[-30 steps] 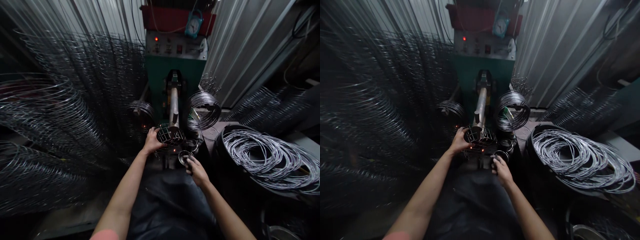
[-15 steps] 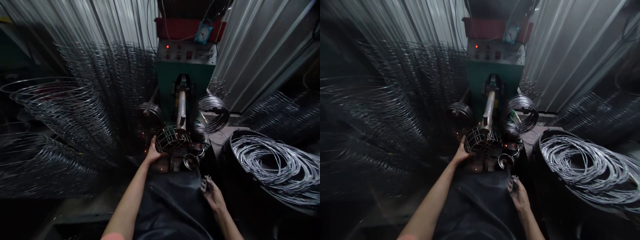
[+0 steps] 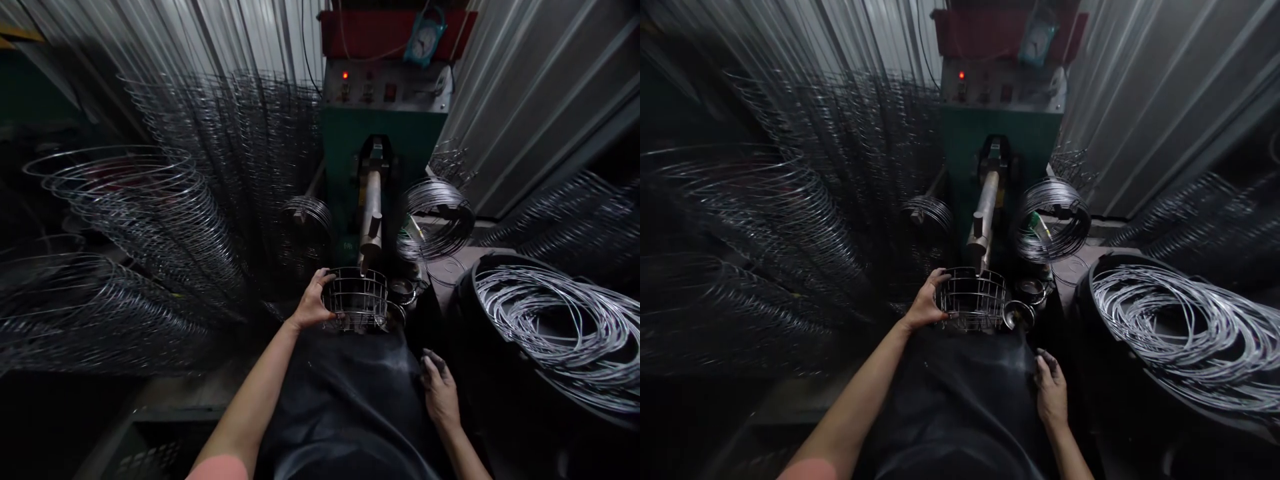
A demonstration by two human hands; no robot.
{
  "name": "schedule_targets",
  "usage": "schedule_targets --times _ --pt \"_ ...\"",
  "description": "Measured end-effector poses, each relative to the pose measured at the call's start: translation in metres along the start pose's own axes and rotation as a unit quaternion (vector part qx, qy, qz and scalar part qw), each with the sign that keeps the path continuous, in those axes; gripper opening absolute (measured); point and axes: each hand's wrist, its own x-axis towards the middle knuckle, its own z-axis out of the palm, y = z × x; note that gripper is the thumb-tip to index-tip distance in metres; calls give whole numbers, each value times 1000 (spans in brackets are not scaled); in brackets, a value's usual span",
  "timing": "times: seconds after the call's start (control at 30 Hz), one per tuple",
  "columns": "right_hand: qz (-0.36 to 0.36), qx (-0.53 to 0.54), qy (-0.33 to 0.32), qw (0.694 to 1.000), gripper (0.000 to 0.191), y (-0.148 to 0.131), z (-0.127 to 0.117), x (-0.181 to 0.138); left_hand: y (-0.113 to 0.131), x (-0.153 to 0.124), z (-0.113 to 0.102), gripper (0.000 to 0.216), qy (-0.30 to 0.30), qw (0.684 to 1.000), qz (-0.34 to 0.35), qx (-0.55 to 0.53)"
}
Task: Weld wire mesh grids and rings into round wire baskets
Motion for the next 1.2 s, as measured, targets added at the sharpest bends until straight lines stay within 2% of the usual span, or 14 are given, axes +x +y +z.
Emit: schedule_targets --times 0.03,0.1,0.2,0.27,0.37,0.43,0.5,0.57,0.63,0.7,0.8,0.9,1.0,1.2 --pt "-22 -34 -8 999 36 0 0 0 5 0 0 94 -12 1000 5 17" --pt "-74 -123 -71 987 30 1 -1 -1 13 0 2 96 -23 999 2 42" --pt "-143 -225 -198 943 23 -13 -1 -2 20 2 3 98 -29 997 -7 66" --pt "-184 -268 -267 907 26 -40 5 -3 24 3 2 96 -39 996 -7 81" --pt "-264 -349 -356 826 32 -98 30 1 30 5 1 94 -59 993 -4 103" --pt "-299 -434 -403 748 33 -132 57 7 34 5 2 94 -72 991 -4 117" --pt "-317 -508 -411 688 34 -153 87 13 36 4 4 94 -85 989 -1 125" --pt "-323 -555 -389 660 33 -157 115 18 38 3 6 95 -93 988 2 125" --pt "-327 -569 -360 663 33 -150 133 21 38 2 6 94 -89 989 -1 120" --pt "-336 -543 -356 682 31 -140 139 22 37 2 5 93 -79 991 -4 110" --pt "-353 -455 -414 705 24 -133 131 23 36 2 3 93 -76 993 -7 88" --pt "-373 -403 -454 702 27 -136 120 25 36 3 2 92 -76 994 -10 73" --pt "-382 -412 -443 698 36 -137 117 25 37 4 2 90 -77 995 -9 66" --pt "-396 -433 -416 695 34 -128 120 23 33 6 5 91 -72 995 1 63"
